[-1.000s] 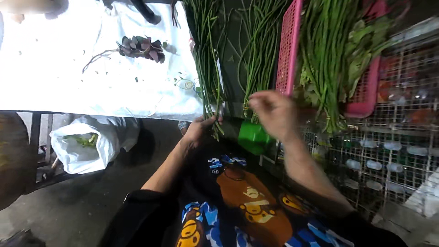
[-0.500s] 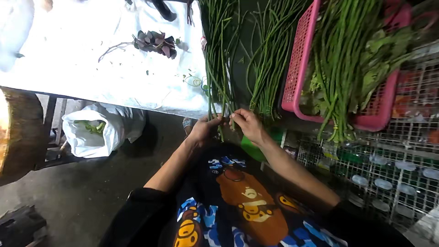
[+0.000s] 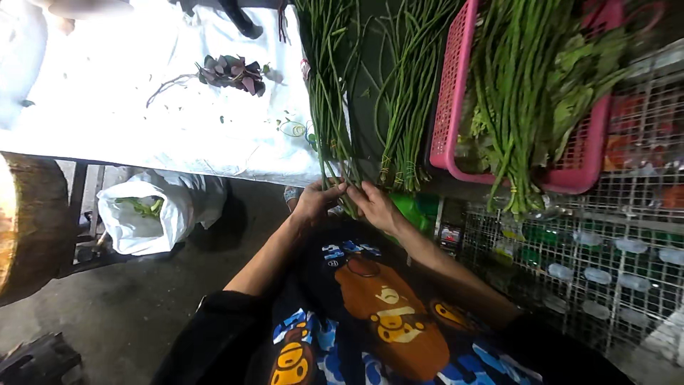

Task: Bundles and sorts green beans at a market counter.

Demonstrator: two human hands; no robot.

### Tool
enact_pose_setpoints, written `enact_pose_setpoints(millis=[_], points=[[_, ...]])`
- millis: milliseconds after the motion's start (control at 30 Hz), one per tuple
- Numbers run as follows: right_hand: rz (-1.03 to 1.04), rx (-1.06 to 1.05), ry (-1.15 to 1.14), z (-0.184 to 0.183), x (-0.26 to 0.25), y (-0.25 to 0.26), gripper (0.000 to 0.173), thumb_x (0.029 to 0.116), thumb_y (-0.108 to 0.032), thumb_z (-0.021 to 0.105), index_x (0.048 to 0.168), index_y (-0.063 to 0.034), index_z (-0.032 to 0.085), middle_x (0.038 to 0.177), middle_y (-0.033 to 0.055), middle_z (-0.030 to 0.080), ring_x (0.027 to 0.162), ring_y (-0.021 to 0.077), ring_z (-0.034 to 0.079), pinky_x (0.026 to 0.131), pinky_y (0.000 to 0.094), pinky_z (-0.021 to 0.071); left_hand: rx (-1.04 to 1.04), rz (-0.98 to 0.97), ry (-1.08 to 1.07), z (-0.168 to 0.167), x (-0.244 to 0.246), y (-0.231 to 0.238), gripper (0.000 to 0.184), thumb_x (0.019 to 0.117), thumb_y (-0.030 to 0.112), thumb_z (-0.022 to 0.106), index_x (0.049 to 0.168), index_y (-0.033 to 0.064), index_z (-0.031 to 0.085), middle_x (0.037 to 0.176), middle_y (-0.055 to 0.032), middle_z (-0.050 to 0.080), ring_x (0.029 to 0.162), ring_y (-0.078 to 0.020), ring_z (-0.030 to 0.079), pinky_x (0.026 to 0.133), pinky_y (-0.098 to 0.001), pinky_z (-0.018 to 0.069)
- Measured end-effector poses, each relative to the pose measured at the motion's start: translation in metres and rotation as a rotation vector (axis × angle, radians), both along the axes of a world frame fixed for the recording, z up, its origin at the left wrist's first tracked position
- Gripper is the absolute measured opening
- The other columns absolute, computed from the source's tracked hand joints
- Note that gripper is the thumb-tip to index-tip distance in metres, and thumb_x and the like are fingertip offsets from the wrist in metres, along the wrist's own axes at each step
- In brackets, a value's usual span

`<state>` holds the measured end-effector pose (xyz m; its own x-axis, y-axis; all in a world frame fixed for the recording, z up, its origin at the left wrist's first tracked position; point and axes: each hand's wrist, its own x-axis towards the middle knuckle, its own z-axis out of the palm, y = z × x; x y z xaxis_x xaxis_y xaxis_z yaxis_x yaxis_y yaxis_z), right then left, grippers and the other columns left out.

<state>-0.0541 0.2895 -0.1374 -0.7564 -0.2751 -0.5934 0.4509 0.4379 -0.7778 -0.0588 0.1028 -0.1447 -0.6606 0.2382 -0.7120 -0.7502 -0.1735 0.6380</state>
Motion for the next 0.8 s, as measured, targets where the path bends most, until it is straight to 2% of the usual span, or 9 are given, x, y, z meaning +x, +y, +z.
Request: enact_pose_setpoints(millis=[133,200,267,367,467,567,633,733,800], points=[[0.085,0.058,0.018,-0.004,0.003,-0.001,0.036,0.1080,-0.033,0.053,0.117,0.0005,0.061,0.092,0.0160,0.065,0.083,0.0251,0.066,0.080,0.0459,0.0554,-0.006,0.033,0.029,-0.006,-0.001,0.004,0.018,0.1011,0.017,0.065,0.115,0.0063,0.066,0.086,-0.0050,0.069,0.067,-0.0104,0.063,0.063,-0.0270,0.0552],[0.028,0.046,0.024,-0.008,0.005,-0.001,0.038,0.1104,-0.031,0.047,0.126,0.0015,0.059,0.098,0.0177,0.068,0.090,0.0263,0.067,0.085,0.0467,0.0546,0.012,0.078,-0.002,-0.007,-0.003,0.005,0.025,0.1066,0.027,0.055,0.117,0.0066,0.065,0.085,-0.0038,0.067,0.066,-0.0107,0.062,0.062,-0.0269,0.0553],[-0.047,0.027,0.013,-0.007,0.005,-0.001,0.038,0.1119,-0.027,0.042,0.129,0.0036,0.057,0.101,0.0162,0.070,0.093,0.0223,0.071,0.088,0.0408,0.0577,0.034,0.094,-0.022,-0.010,-0.004,0.004,0.040,0.1117,0.034,0.039,0.126,0.0047,0.063,0.088,-0.0056,0.068,0.067,-0.0119,0.063,0.062,-0.0277,0.0549],[-0.094,-0.013,0.019,-0.008,0.005,0.001,0.035,0.1123,-0.022,0.039,0.117,0.0054,0.061,0.098,0.0136,0.070,0.090,0.0180,0.071,0.086,0.0352,0.0589,0.035,0.045,-0.004,-0.011,-0.004,0.002,0.046,0.1134,0.033,0.029,0.129,0.0035,0.061,0.101,-0.0080,0.071,0.080,-0.0147,0.069,0.073,-0.0309,0.0579],[-0.050,0.004,0.034,-0.009,0.005,0.001,0.038,0.1124,-0.026,0.040,0.119,0.0040,0.062,0.102,0.0145,0.070,0.092,0.0193,0.070,0.086,0.0384,0.0581,-0.005,-0.032,0.002,-0.002,-0.003,0.003,0.049,0.1131,0.035,0.029,0.132,0.0043,0.062,0.114,-0.0096,0.073,0.095,-0.0183,0.071,0.082,-0.0358,0.0582],[-0.029,0.027,0.002,-0.010,0.005,-0.007,0.038,0.1110,-0.031,0.045,0.122,0.0037,0.058,0.102,0.0192,0.065,0.092,0.0255,0.067,0.085,0.0452,0.0557,-0.022,-0.066,0.017,0.001,-0.004,0.004,0.050,0.1129,0.039,0.029,0.134,0.0060,0.061,0.112,-0.0103,0.072,0.094,-0.0191,0.070,0.082,-0.0373,0.0584],[-0.048,-0.023,-0.031,-0.008,0.007,-0.014,0.038,0.1110,-0.029,0.046,0.126,0.0038,0.056,0.102,0.0173,0.066,0.088,0.0215,0.071,0.082,0.0404,0.0617,-0.015,-0.087,0.032,-0.002,-0.004,0.003,0.053,0.1128,0.042,0.028,0.139,0.0065,0.057,0.113,-0.0113,0.071,0.093,-0.0193,0.070,0.082,-0.0370,0.0588],[-0.006,-0.029,-0.029,-0.003,0.006,-0.022,0.034,0.1112,-0.027,0.045,0.116,0.0034,0.059,0.085,0.0093,0.062,0.075,0.0150,0.065,0.075,0.0335,0.0582,0.004,-0.020,-0.011,-0.006,-0.003,0.000,0.054,0.1126,0.044,0.028,0.138,0.0044,0.056,0.105,-0.0119,0.071,0.089,-0.0201,0.070,0.080,-0.0374,0.0595],[0.083,0.069,0.000,0.003,0.002,-0.026,0.037,0.1118,-0.030,0.043,0.118,0.0028,0.059,0.086,0.0121,0.062,0.077,0.0196,0.066,0.077,0.0380,0.0578,0.035,0.068,-0.058,-0.006,-0.004,-0.003,0.053,0.1123,0.044,0.030,0.134,0.0032,0.057,0.101,-0.0123,0.071,0.088,-0.0209,0.070,0.080,-0.0380,0.0596]])
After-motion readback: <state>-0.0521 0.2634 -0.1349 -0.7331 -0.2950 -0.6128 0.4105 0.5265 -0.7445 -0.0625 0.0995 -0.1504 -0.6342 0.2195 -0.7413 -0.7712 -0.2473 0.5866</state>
